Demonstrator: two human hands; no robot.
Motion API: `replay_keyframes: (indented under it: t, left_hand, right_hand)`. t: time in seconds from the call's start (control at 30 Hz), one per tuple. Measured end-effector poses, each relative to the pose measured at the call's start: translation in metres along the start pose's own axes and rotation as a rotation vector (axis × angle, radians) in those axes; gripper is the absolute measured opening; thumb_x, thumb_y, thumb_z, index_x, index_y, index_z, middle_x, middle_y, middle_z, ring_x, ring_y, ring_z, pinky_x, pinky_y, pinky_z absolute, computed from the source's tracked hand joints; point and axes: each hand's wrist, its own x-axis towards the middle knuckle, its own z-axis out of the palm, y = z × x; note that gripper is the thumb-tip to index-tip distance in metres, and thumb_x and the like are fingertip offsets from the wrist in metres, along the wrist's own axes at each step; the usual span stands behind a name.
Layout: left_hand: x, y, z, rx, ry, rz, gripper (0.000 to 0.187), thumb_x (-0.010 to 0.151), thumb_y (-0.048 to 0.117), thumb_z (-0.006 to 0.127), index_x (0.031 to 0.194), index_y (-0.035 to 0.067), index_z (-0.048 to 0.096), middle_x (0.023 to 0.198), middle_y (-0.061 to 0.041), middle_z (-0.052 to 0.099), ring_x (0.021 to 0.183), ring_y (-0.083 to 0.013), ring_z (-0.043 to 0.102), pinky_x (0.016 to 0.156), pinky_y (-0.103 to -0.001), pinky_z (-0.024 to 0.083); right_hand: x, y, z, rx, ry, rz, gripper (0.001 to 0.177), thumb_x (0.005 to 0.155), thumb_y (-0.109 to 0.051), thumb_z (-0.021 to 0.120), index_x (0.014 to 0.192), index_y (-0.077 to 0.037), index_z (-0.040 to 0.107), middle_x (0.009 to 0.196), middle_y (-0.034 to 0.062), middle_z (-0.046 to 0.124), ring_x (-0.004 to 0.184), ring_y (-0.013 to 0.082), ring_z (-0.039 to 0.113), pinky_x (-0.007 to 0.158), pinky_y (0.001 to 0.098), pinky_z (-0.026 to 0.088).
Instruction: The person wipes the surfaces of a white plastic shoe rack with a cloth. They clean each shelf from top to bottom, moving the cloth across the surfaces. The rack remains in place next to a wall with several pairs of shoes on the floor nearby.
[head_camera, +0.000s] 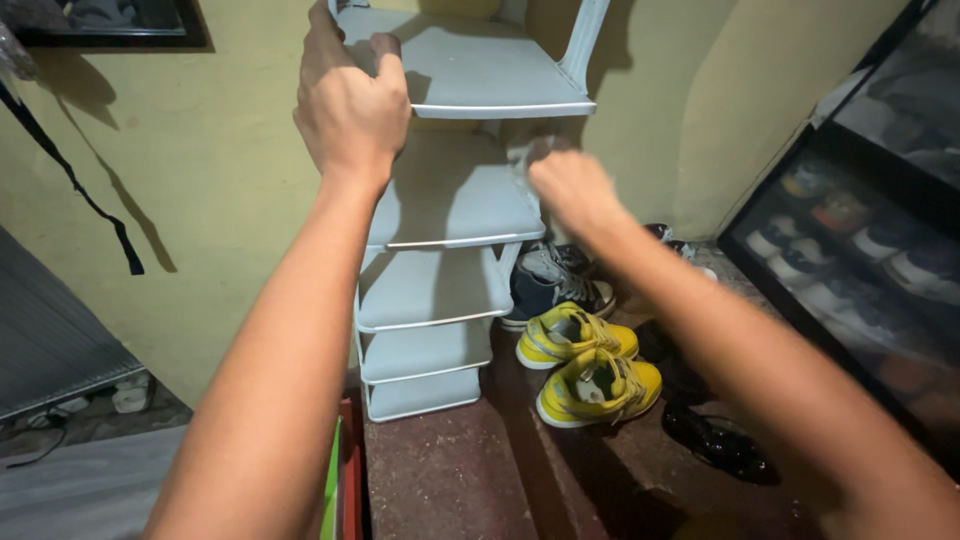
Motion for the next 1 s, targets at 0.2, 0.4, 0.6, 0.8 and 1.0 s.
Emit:
replay_keyframes:
  t: [0.2, 0.4, 0.6, 0.8, 1.0]
  left_hand:
    - [0.000, 0.005, -0.006, -0.003, -0.011, 0.002, 0.056, 0.102, 0.039, 0.060, 0.143, 0.004, 0.048, 0.130, -0.015, 0.067, 0.116, -0.0371, 0.066, 0.096, -0.049, 0.052]
    - [0.001, 0.012, -0.013, -0.041, -0.041, -0.032, 0.053, 0.099, 0.038, 0.060, 0.140, 0.005, 0.049, 0.129, -0.016, 0.066, 0.115, -0.0374, 0.065, 0.095, -0.049, 0.051]
    - [0.009, 0.005, -0.013, -0.208, -0.145, -0.108, 0.067, 0.106, 0.049, 0.059, 0.153, 0.005, 0.041, 0.148, -0.023, 0.056, 0.138, -0.0408, 0.054, 0.116, -0.045, 0.043]
    - [-0.068, 0.008, -0.042, -0.319, 0.044, -0.091, 0.067, 0.105, 0.027, 0.065, 0.156, -0.003, 0.034, 0.155, -0.024, 0.044, 0.148, -0.0374, 0.043, 0.128, -0.042, 0.031]
    - [-0.219, 0.021, -0.049, -0.318, -0.465, -0.162, 0.021, 0.091, 0.011, 0.064, 0.109, 0.002, 0.068, 0.100, -0.014, 0.068, 0.089, -0.0249, 0.070, 0.070, -0.036, 0.055]
  right_hand:
    - [-0.026, -0.002, -0.025, 0.085, 0.312, -0.042, 0.019, 0.084, 0.001, 0.066, 0.103, -0.003, 0.064, 0.107, 0.0210, 0.067, 0.098, 0.0384, 0.068, 0.086, 0.0469, 0.057]
    - [-0.111, -0.058, -0.031, 0.680, 0.665, 0.100, 0.038, 0.089, 0.007, 0.061, 0.126, 0.003, 0.067, 0.140, 0.0295, 0.059, 0.114, 0.0383, 0.065, 0.091, 0.0451, 0.055]
    - [-0.157, -0.077, 0.015, 1.682, 0.231, 0.861, 0.043, 0.086, 0.005, 0.064, 0.126, -0.006, 0.074, 0.115, 0.0104, 0.073, 0.089, 0.0082, 0.067, 0.074, 0.0203, 0.053]
    - [-0.147, -0.070, 0.073, 2.202, 0.153, 0.783, 0.051, 0.090, 0.002, 0.061, 0.141, -0.003, 0.057, 0.114, 0.0078, 0.070, 0.091, 0.0119, 0.060, 0.068, 0.0240, 0.046]
    - [-0.127, -0.085, 0.119, 2.485, 0.139, 0.870, 0.040, 0.089, 0.004, 0.064, 0.128, 0.000, 0.055, 0.119, 0.0156, 0.069, 0.109, 0.0229, 0.070, 0.096, 0.0348, 0.060]
